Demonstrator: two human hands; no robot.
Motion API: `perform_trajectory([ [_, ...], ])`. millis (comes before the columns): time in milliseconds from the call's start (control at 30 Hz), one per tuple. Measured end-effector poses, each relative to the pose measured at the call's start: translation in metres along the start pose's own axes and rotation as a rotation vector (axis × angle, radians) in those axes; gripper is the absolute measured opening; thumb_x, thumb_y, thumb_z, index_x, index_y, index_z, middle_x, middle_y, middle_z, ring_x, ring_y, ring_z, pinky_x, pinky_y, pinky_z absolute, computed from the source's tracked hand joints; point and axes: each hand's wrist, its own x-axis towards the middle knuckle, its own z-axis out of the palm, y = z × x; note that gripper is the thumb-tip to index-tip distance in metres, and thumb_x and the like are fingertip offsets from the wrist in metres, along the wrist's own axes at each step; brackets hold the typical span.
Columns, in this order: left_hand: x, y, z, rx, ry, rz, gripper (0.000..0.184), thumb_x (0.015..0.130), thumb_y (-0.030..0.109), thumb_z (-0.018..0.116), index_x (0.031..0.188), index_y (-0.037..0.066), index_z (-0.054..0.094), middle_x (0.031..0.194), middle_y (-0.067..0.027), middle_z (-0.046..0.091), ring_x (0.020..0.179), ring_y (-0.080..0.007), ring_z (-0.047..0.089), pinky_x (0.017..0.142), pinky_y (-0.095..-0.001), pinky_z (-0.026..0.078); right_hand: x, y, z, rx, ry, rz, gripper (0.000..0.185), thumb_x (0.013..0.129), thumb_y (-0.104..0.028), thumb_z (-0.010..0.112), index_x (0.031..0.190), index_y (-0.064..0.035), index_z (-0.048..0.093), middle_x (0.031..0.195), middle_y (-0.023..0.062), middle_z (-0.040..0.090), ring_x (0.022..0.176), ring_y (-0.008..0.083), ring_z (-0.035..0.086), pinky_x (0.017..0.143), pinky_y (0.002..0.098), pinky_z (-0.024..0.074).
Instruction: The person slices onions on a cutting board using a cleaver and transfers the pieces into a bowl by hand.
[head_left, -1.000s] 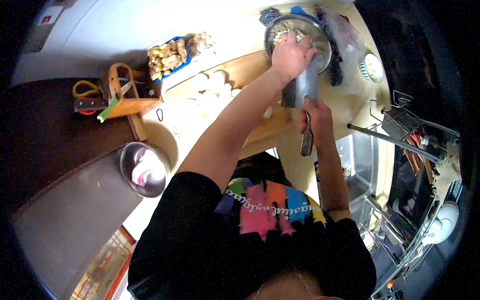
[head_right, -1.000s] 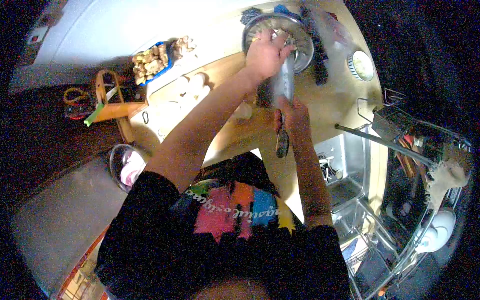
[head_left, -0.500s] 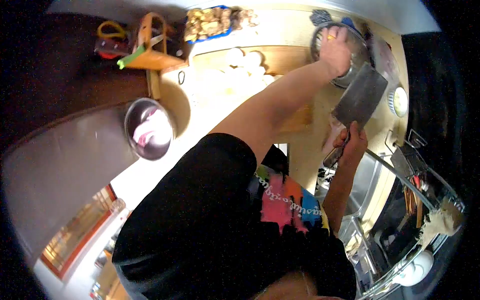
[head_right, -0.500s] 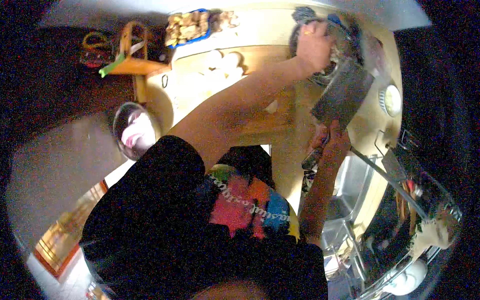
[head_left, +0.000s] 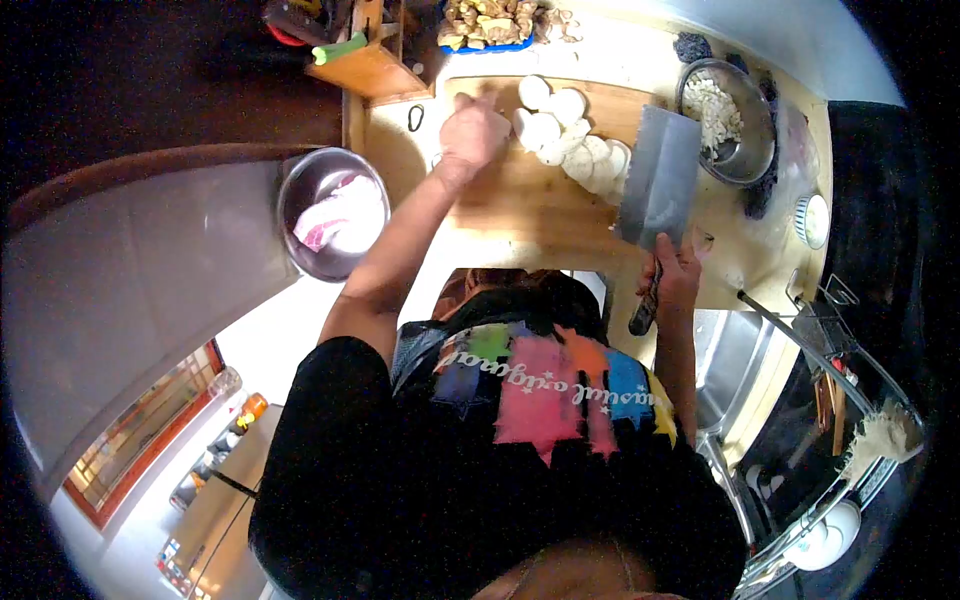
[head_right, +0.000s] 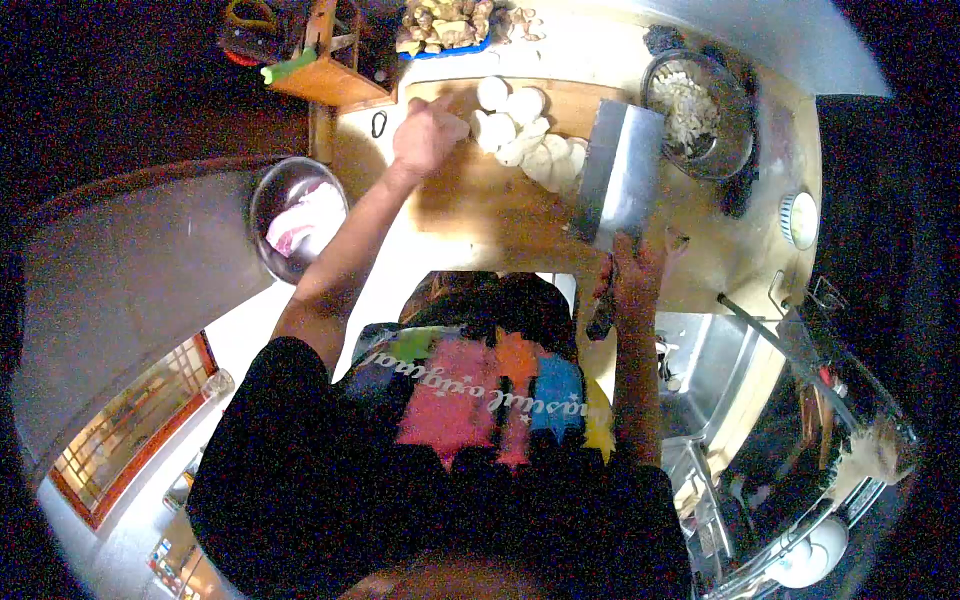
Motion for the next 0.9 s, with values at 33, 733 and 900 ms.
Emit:
perform_trajectory([
  [33, -0.001, -0.016, 0.000, 0.109, -0.113, -0.023, 0.042, 0.074, 0.011, 0.064, 0.117, 0.011, 0.060, 0.105, -0.0187, 0.062, 0.087, -0.0364, 0.062, 0.081, -0.0433, 0.053, 0.001, 0.001, 0.002, -0.025, -0.021, 0.015, 0.023, 0.095, -0.029, 0.060, 0.082, -0.0107, 0.052, 0.055, 0.0017, 0.049, 0.038, 0.0120, 0.046, 0.034, 0.0273, 0.0378],
  [733, 0.039, 0.002, 0.015, 0.050, -0.341, 0.474, 0.047, 0.075, 0.007, 0.066, 0.121, 0.013, 0.059, 0.125, -0.0119, 0.053, 0.118, -0.0299, 0.050, 0.100, -0.0388, 0.043, 0.014, 0.010, -0.007, -0.141, -0.162, -0.103, 0.024, 0.095, -0.023, 0.058, 0.077, -0.0082, 0.054, 0.053, 0.0006, 0.051, 0.039, 0.0113, 0.048, 0.035, 0.0287, 0.0397],
  [900, 0.030, 0.000, 0.015, -0.219, -0.275, 0.340, 0.024, 0.072, 0.009, 0.068, 0.094, 0.005, 0.059, 0.096, -0.0149, 0.062, 0.092, -0.0322, 0.060, 0.084, -0.0377, 0.049, 0.007, 0.011, 0.000, -0.185, -0.196, -0.105, 0.022, 0.096, -0.025, 0.057, 0.081, -0.0087, 0.055, 0.054, -0.0005, 0.051, 0.040, 0.0098, 0.048, 0.037, 0.0269, 0.0381],
])
